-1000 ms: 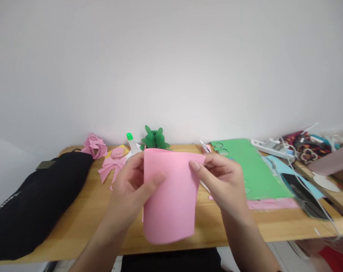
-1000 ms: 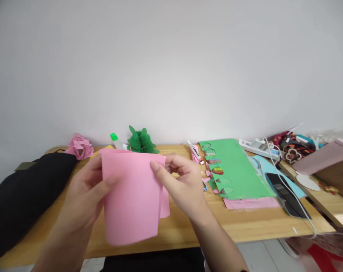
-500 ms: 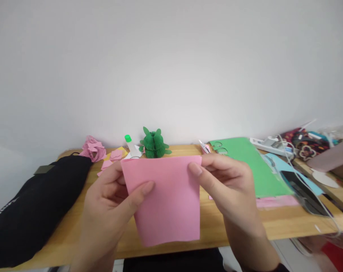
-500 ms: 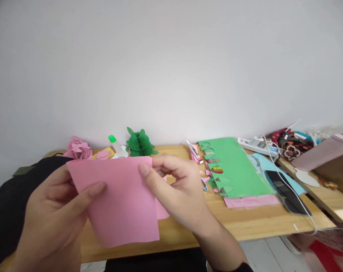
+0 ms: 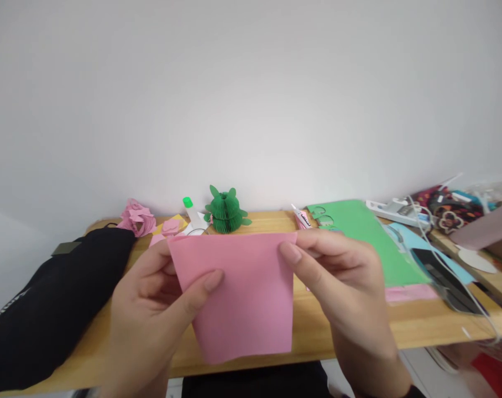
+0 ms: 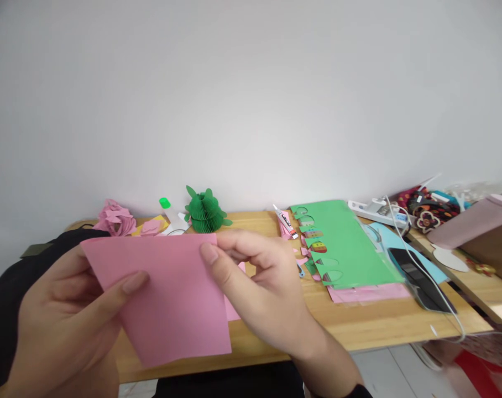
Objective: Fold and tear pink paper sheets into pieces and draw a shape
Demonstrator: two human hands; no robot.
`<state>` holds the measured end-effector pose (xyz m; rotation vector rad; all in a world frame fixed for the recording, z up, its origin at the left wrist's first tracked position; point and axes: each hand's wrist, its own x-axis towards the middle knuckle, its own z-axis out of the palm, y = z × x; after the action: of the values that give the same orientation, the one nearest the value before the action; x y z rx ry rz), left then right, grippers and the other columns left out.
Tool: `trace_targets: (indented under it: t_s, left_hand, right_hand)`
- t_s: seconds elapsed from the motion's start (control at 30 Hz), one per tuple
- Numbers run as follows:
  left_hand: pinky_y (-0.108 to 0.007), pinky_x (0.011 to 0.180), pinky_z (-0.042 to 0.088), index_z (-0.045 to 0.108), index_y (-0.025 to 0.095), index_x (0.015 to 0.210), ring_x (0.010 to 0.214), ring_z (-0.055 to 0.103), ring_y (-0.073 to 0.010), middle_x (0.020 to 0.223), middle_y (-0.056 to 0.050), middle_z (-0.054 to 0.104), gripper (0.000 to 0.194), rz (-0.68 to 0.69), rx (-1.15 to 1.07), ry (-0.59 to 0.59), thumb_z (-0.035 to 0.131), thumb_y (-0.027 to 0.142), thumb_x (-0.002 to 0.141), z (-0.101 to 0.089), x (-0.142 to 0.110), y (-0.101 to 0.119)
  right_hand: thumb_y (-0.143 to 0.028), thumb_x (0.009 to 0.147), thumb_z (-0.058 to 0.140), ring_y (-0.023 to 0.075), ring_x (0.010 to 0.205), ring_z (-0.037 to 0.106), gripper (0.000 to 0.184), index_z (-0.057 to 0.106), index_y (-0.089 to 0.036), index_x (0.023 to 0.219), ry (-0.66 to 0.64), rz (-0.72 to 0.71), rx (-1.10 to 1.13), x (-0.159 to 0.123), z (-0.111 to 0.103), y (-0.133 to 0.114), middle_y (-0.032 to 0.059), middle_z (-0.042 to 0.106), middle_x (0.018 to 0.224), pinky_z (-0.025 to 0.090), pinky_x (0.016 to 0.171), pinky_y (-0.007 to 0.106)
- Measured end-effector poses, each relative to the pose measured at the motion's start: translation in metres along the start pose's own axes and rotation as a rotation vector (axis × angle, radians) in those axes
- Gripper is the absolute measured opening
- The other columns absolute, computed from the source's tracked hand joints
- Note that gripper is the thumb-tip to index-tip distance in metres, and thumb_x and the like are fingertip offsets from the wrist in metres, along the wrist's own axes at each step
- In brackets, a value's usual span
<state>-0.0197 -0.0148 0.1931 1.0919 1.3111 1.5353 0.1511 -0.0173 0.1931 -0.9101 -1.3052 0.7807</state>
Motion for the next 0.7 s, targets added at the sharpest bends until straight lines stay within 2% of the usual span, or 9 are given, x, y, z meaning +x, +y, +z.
trace_targets:
  t_s: [0.17,0.53,0.7]
  left_hand:
    - [-0.016,0.047,0.053,0.070,0.033,0.082,0.054,0.063,-0.0124,0.068,0.008,0.072,0.029,0.001,0.019,0.035,0.083,0.032,0.056,0.0013,-0.0025,0.0013]
    - [-0.015,0.046,0.054,0.071,0.029,0.082,0.051,0.063,-0.0118,0.068,0.006,0.073,0.033,0.045,0.010,0.103,0.085,0.031,0.053,0.0005,-0.0035,-0.0030]
    - [-0.014,0.048,0.055,0.071,0.029,0.082,0.052,0.064,-0.0118,0.067,0.006,0.073,0.032,0.058,0.011,0.086,0.085,0.030,0.053,0.0001,-0.0022,-0.0032]
  right_hand:
    - [-0.026,0.086,0.067,0.0123,0.055,0.062,0.010,0.077,-0.025,0.084,-0.007,0.009,0.005,-0.0006,0.0006,-0.0028,-0.0020,0.068,0.062,0.052,0.051,0.022]
    - [-0.021,0.086,0.066,0.0128,0.057,0.061,0.014,0.077,-0.027,0.091,-0.020,-0.058,-0.028,-0.0021,-0.0015,-0.0031,-0.0024,0.065,0.058,0.050,0.049,0.021]
    - [-0.016,0.086,0.065,0.0098,0.057,0.060,0.022,0.077,-0.032,0.095,-0.047,-0.083,-0.006,-0.0012,-0.0019,-0.0035,-0.0041,0.066,0.061,0.049,0.051,0.018]
